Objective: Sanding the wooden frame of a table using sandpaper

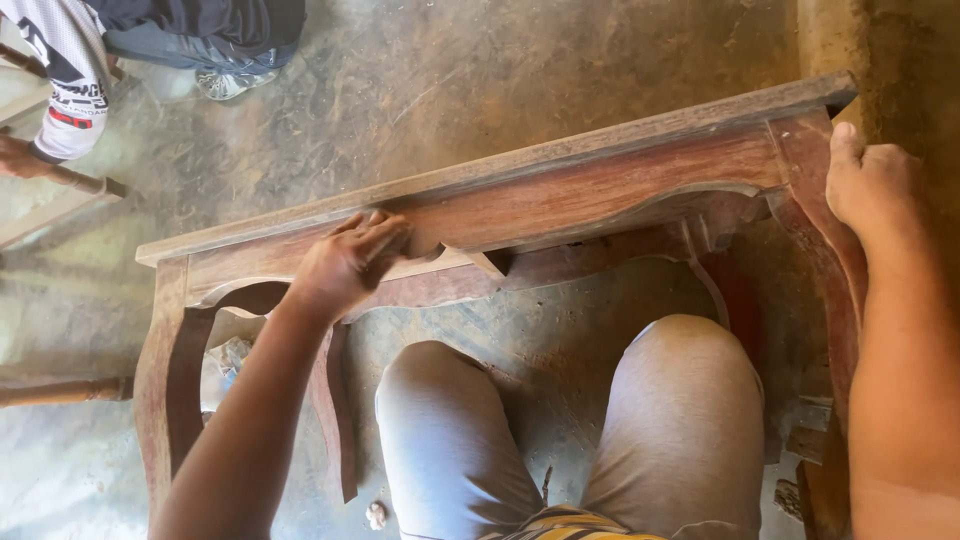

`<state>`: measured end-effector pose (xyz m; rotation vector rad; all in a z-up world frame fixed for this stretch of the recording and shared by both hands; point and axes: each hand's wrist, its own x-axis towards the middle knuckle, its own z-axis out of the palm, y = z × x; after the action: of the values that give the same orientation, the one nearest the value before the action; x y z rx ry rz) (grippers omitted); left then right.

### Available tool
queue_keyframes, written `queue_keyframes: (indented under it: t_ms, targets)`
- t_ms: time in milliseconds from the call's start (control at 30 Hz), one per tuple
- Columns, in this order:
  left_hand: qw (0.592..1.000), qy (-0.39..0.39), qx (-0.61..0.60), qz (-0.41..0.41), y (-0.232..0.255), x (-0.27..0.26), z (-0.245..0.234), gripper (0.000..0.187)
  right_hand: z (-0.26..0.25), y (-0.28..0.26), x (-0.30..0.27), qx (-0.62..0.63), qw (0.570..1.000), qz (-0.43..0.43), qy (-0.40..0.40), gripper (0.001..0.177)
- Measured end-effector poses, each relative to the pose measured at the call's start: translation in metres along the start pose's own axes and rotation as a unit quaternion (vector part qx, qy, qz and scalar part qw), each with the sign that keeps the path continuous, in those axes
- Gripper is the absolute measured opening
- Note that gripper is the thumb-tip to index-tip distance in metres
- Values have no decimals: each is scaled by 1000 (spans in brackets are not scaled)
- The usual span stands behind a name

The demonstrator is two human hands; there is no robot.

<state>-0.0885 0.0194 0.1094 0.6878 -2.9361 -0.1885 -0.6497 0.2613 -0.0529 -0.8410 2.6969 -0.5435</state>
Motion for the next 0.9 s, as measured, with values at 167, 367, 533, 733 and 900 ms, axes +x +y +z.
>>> queue_keyframes:
  t_ms: [167,367,533,733,900]
  targets:
    - [976,-114,72,-169,-1,-21,4,59,8,6,5,23,1000,4,7,83]
    - [989,80,31,-117,28,9,48,50,26,22,19,2,999,-37,29,85]
    - [977,2,-193,93,120,150,86,42,4,-4,0,15,1000,-6,0,81]
    - [961,107,-167,191,243,319,223,57,20,16,15,-3,999,-45,25,83]
    - [968,-18,-172,184,161,232,143,48,26,30,22,39,997,-58,33,81]
